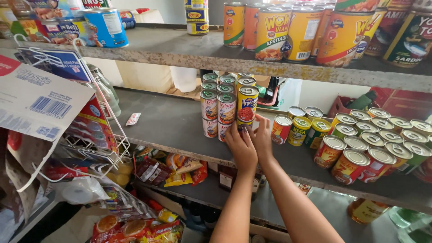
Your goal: Stocking canned food items onto shelves from a cardboard box.
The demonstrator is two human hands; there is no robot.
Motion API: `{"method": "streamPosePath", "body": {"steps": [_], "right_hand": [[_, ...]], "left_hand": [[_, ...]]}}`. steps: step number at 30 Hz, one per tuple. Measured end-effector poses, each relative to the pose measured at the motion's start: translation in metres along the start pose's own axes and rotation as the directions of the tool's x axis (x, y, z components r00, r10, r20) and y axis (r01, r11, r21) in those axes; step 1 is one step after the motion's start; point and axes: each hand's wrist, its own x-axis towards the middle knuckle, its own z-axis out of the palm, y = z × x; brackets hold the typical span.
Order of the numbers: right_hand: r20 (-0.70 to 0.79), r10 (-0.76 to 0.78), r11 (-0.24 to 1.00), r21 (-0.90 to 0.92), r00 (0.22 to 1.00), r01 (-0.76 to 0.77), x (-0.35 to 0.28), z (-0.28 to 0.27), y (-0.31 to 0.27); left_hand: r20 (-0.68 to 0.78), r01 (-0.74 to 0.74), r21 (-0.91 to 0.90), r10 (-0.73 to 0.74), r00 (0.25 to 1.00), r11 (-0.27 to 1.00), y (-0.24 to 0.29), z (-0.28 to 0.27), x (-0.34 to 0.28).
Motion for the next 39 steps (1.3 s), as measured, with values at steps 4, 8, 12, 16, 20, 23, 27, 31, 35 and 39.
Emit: {"method": "streamPosePath", "body": {"steps": [4,8,12,16,20,23,27,31,35,39], "right_hand": [[-0.017,-0.04,0.999,0.012,0.999,0.04,0.0,-0.003,-0.005],[-0.091,-0.045,0.998,-0.036,0.995,0.042,-0.002,-0.011,-0.011],[-0.073,-0.01,0.998,-0.057,0.997,0.005,-0.003,-0.022,-0.039],[-0.097,-0.095,0.995,-0.039,0.991,0.091,-0.002,-0.02,-0.035],[-0.072,-0.085,0.996,-0.03,0.994,0.083,-0.003,-0.02,-0.036],[-0.059,-0.073,0.997,-0.005,0.996,0.073,-0.004,-0.019,-0.033],[-0.051,-0.026,0.999,-0.03,0.998,0.024,-0.003,-0.017,-0.027],[-0.029,0.038,0.999,-0.019,0.999,-0.038,-0.002,-0.011,-0.013],[-0.039,-0.017,0.998,-0.068,0.999,0.014,-0.002,-0.005,0.002],[-0.043,-0.163,0.986,-0.043,0.986,0.162,-0.001,-0.003,0.001]], "left_hand": [[0.035,0.004,-0.009,-0.004,0.999,1.0,-0.007,0.001,0.001],[0.074,-0.011,-0.012,0.011,0.997,1.0,-0.004,0.0,0.001],[0.088,0.004,-0.019,-0.002,0.996,1.0,-0.006,0.0,0.001],[0.101,-0.014,-0.012,0.015,0.995,1.0,-0.003,0.0,0.005],[0.134,0.019,-0.018,-0.017,0.991,1.0,0.007,-0.005,0.006],[0.133,0.026,-0.027,-0.023,0.991,0.999,0.005,-0.004,0.005],[0.132,0.009,-0.019,-0.007,0.991,1.0,-0.001,-0.002,0.003],[0.144,0.011,-0.018,-0.008,0.99,1.0,0.004,-0.004,0.005],[0.138,-0.01,-0.011,0.012,0.99,1.0,0.0,-0.003,0.004],[0.143,-0.009,-0.002,0.01,0.99,1.0,0.0,-0.002,0.004]]}}
